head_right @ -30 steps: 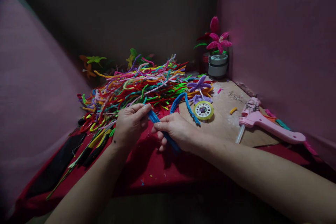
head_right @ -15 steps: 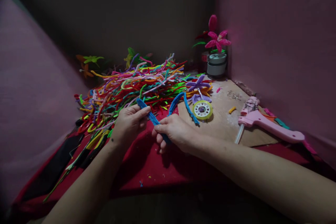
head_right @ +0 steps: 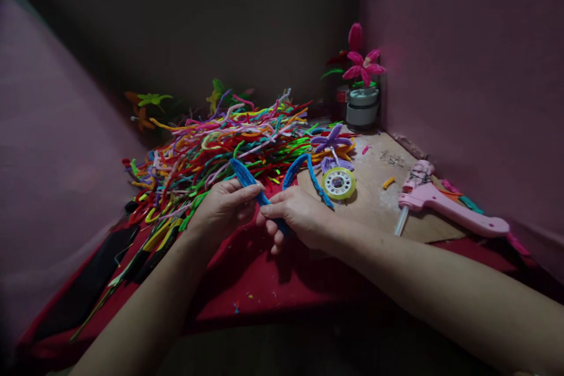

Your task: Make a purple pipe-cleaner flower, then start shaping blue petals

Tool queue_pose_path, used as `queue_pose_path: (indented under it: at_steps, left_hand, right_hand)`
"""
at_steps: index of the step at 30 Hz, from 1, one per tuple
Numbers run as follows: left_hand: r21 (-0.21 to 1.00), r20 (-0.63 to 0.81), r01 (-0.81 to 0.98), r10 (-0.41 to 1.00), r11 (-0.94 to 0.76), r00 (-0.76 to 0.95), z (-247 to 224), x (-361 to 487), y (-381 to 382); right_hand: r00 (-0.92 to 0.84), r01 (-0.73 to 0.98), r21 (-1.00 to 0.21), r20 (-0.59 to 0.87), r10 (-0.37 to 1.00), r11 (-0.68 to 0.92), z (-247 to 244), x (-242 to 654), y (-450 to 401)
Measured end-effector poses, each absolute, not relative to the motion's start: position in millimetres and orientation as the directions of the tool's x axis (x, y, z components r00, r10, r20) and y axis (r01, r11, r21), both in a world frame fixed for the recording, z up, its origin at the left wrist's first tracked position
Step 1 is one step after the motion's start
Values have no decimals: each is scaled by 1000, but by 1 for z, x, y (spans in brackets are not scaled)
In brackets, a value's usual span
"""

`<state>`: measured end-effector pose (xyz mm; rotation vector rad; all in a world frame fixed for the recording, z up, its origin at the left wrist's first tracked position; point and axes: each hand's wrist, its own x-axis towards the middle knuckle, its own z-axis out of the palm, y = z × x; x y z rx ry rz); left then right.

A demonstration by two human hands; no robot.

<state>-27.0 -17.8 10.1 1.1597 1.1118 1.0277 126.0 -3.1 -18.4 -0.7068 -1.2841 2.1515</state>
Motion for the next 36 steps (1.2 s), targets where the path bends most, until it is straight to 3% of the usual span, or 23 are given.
queue_pose_path:
  at_steps: [6,13,18,25,32,36]
  left_hand:
    - [969,-27,248,999,15,44,10,-24,-20]
    - [975,11,222,997,-27,75,5,-20,-20]
    - [998,10,62,997,-15,73,2,-19,-18]
    - [946,-16,-318,988,64,153,14,-39,-10]
    - [945,-6,-316,973,81,230,11,-45,-7]
    - [964,-38,-252,981,86,189,10,-42,-8]
  right_hand:
    - [-690,-160,-926,-142,709,-341,-19,124,-4]
    - [-648,-62,-981,-99,756,-182,-19,123,-3]
    - [-625,-2,-992,-95,775,-123,-22,124,0]
    - [-665,-110,-948,-152,731,-297,-15,124,-4]
    - [-744,-192,-913,-104,660,-360,-16,126,-1]
    - [-756,-181,-913,-109,645,-366,-15,127,-2]
